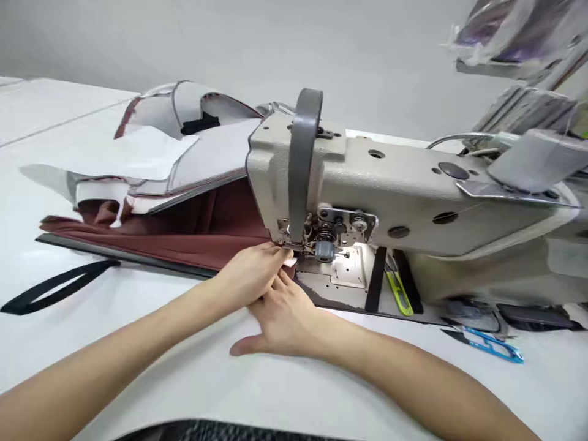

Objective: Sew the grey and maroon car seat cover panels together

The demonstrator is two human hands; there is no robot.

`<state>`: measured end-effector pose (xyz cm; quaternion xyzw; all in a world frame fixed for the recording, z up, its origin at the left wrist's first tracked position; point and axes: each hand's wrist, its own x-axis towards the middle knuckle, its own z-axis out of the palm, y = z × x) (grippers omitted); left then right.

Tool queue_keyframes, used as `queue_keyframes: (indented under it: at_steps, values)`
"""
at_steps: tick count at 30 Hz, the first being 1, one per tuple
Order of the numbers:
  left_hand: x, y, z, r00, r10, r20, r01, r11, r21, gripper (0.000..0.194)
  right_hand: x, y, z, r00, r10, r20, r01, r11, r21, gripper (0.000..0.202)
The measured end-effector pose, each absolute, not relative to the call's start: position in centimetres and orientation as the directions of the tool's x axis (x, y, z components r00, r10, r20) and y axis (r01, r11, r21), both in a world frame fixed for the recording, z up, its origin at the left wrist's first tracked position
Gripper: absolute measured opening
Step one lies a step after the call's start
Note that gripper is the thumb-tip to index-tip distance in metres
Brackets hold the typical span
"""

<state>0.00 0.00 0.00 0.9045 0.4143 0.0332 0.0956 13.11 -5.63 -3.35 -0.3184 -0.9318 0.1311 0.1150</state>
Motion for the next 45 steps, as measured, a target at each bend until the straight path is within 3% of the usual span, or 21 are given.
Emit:
queue_keyframes:
  at_steps: [4, 7, 10, 14, 20, 26, 32, 36, 41, 45]
  values:
    - [-0.9, 1.9, 0.2, 0.659, 0.751, -0.032, 0.696, -0.594, 0.404, 0.019, 12.9, -5.5, -3.6, -0.759, 0.636, 0.143, 0.573, 0.755, -0.319, 0.086]
    - [-1.7, 2.6, -0.3, 0.669, 0.742, 0.039, 0.575, -0.549, 0.607, 0.017, 12.7, -5.5, -3.7, -0.754, 0.639, 0.148, 0.58, 0.755, -0.306, 0.089]
    - [-2.4, 2.3, -1.1, 0.689, 0.715, 0.121, 0.481, -0.576, 0.661, 0.024, 12.4, -5.7, -3.8, -0.765, 0.628, 0.144, 0.574, 0.766, -0.29, 0.085]
    - [-3.1, 1.5, -1.6, 0.743, 0.629, 0.23, 0.392, -0.687, 0.611, 0.032, 12.2, -5.7, -3.8, -0.783, 0.601, 0.158, 0.551, 0.789, -0.27, 0.079]
    - [-3.7, 0.9, -1.5, 0.799, 0.561, 0.216, 0.352, -0.727, 0.59, 0.037, 12.2, -5.9, -3.8, -0.793, 0.562, 0.235, 0.514, 0.824, -0.239, 0.073]
    - [-4.1, 0.8, -1.7, 0.869, 0.463, 0.176, 0.319, -0.795, 0.516, 0.035, 13.1, -7.3, -3.5, -0.812, 0.387, 0.437, 0.354, 0.922, -0.158, 0.034]
    - [-5.0, 0.3, -3.0, 0.886, 0.408, 0.22, 0.339, -0.894, 0.294, 0.041, 16.5, -6.8, -3.0, -0.662, 0.557, 0.501, 0.523, 0.823, -0.223, 0.026]
    - [-5.2, 0.2, -3.4, 0.897, 0.353, 0.264, 0.321, -0.934, 0.16, 0.039, 19.3, -5.9, -2.6, -0.525, 0.711, 0.467, 0.645, 0.691, -0.327, 0.022]
    - [-5.0, 0.0, -3.3, 0.886, 0.351, 0.304, 0.333, -0.937, 0.11, 0.037, 20.2, -5.4, -2.9, -0.479, 0.755, 0.448, 0.651, 0.648, -0.395, 0.021]
    - [-5.1, -0.1, -3.5, 0.887, 0.338, 0.316, 0.319, -0.941, 0.113, 0.036, 19.7, -5.7, -3.6, -0.504, 0.731, 0.46, 0.654, 0.671, -0.349, 0.026]
